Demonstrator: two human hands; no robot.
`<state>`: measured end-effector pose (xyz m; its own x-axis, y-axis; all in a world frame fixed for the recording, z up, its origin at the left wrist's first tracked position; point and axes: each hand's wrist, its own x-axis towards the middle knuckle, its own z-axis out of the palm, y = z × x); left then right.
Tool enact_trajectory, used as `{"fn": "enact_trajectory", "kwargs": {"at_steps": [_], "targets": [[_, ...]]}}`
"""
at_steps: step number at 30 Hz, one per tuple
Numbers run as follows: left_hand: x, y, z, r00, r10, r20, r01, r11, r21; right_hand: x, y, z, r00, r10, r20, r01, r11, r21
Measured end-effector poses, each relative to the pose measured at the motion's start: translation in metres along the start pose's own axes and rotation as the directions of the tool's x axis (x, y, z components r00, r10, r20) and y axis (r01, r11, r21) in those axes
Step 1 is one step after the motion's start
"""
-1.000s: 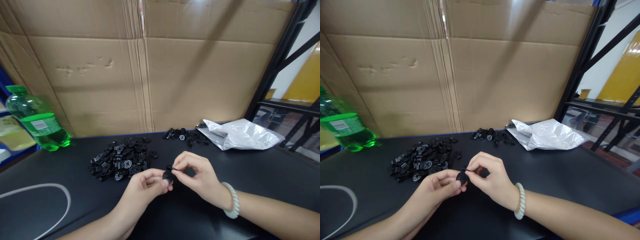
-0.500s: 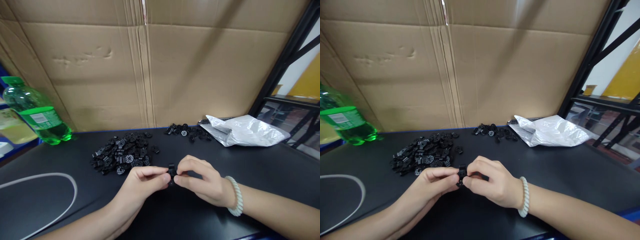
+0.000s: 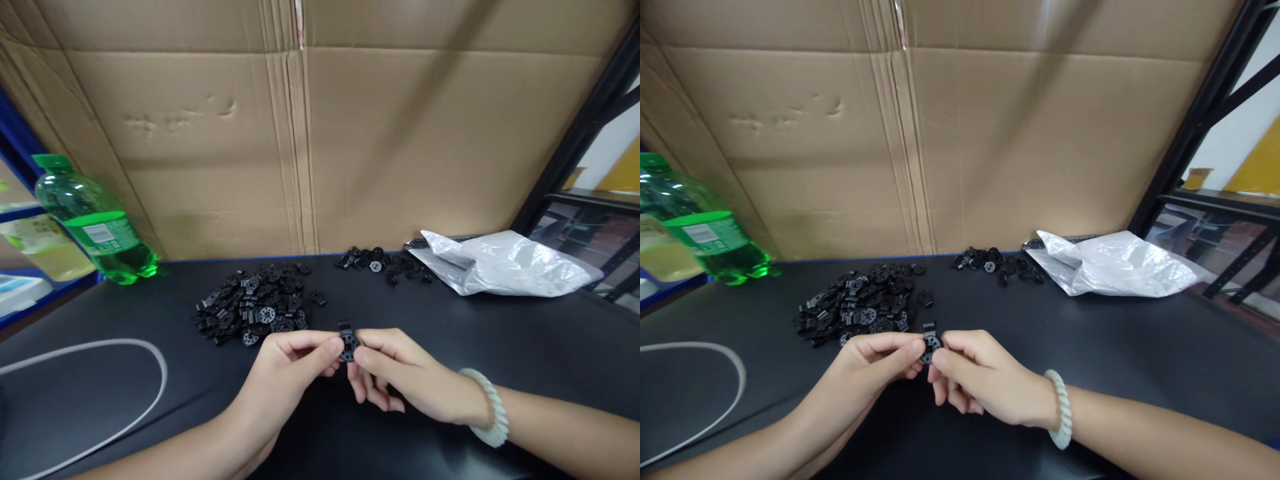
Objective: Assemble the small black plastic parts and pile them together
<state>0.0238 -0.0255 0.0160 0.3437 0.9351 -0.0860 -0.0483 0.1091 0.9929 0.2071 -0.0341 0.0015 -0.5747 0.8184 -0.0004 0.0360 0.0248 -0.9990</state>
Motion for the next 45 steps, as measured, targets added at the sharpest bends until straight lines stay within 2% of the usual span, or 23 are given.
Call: {"fn": "enact_trajectory", "kwargs": {"at_steps": [5,13,16,19,21,22,24,25,27,30,33,36,39,42,45], "targets": [[-0.001,0.001,0.001,1.000,-0.019,0.015,0.019,1.000,-0.021,-0.001,-0.002,0.002,0.998,0.049,-0.036,-0.046,0.997,0.064],[-0.001,-0.002,0.002,0.999,-0.041,0.003,0.041,0.999,-0.009,-0.002,-0.001,0.006,0.994,0.062,-0.093,-0.057,0.997,0.052],[-0.001,-0.001,0.004,1.000,-0.013,-0.013,0.013,1.000,0.016,-0.001,0.001,0.005,0.995,0.052,-0.082,-0.048,0.998,0.050],[0.002,0.010,-0.003,0.996,0.087,-0.012,-0.084,0.985,0.149,-0.001,0.002,0.002,0.998,0.032,-0.054,-0.029,0.998,0.053],[0.008,0.026,-0.017,0.975,0.222,-0.002,-0.208,0.914,0.348,-0.001,0.003,0.000,0.998,0.027,-0.048,-0.025,0.998,0.050],[0.012,0.036,-0.027,0.952,0.305,0.005,-0.270,0.835,0.479,-0.001,0.003,-0.001,0.998,0.030,-0.055,-0.028,0.999,0.046],[0.020,0.057,-0.050,0.874,0.485,0.014,-0.339,0.590,0.733,-0.001,0.004,-0.003,0.997,0.037,-0.073,-0.035,0.999,0.041],[0.024,0.066,-0.062,0.853,0.522,0.028,-0.313,0.466,0.827,-0.001,0.004,-0.003,0.996,0.040,-0.079,-0.037,0.999,0.040],[0.030,0.081,-0.083,0.897,0.437,0.072,-0.225,0.311,0.923,-0.001,0.005,-0.004,0.997,0.037,-0.074,-0.034,0.999,0.040],[0.035,0.087,-0.102,0.951,0.292,0.099,-0.176,0.250,0.952,-0.001,0.006,-0.003,0.998,0.031,-0.051,-0.030,0.999,0.020],[0.039,0.082,-0.109,0.958,0.272,0.090,-0.147,0.198,0.969,0.000,0.007,-0.004,0.998,0.033,-0.049,-0.033,0.999,0.006],[0.041,0.077,-0.107,0.937,0.342,0.071,-0.117,0.116,0.986,0.002,0.007,-0.005,0.998,0.033,-0.054,-0.032,0.999,0.021],[0.036,0.068,-0.091,0.898,0.428,0.097,-0.136,0.061,0.989,0.003,0.007,-0.006,0.997,0.025,-0.070,-0.025,1.000,-0.001],[0.024,0.046,-0.061,0.862,0.454,0.224,-0.282,0.064,0.957,0.007,0.006,-0.012,0.990,-0.009,-0.137,-0.003,0.996,-0.088],[0.010,0.014,-0.031,0.808,0.384,0.448,-0.537,0.163,0.828,0.012,0.003,-0.034,0.964,-0.111,-0.242,0.031,0.950,-0.312]]}}
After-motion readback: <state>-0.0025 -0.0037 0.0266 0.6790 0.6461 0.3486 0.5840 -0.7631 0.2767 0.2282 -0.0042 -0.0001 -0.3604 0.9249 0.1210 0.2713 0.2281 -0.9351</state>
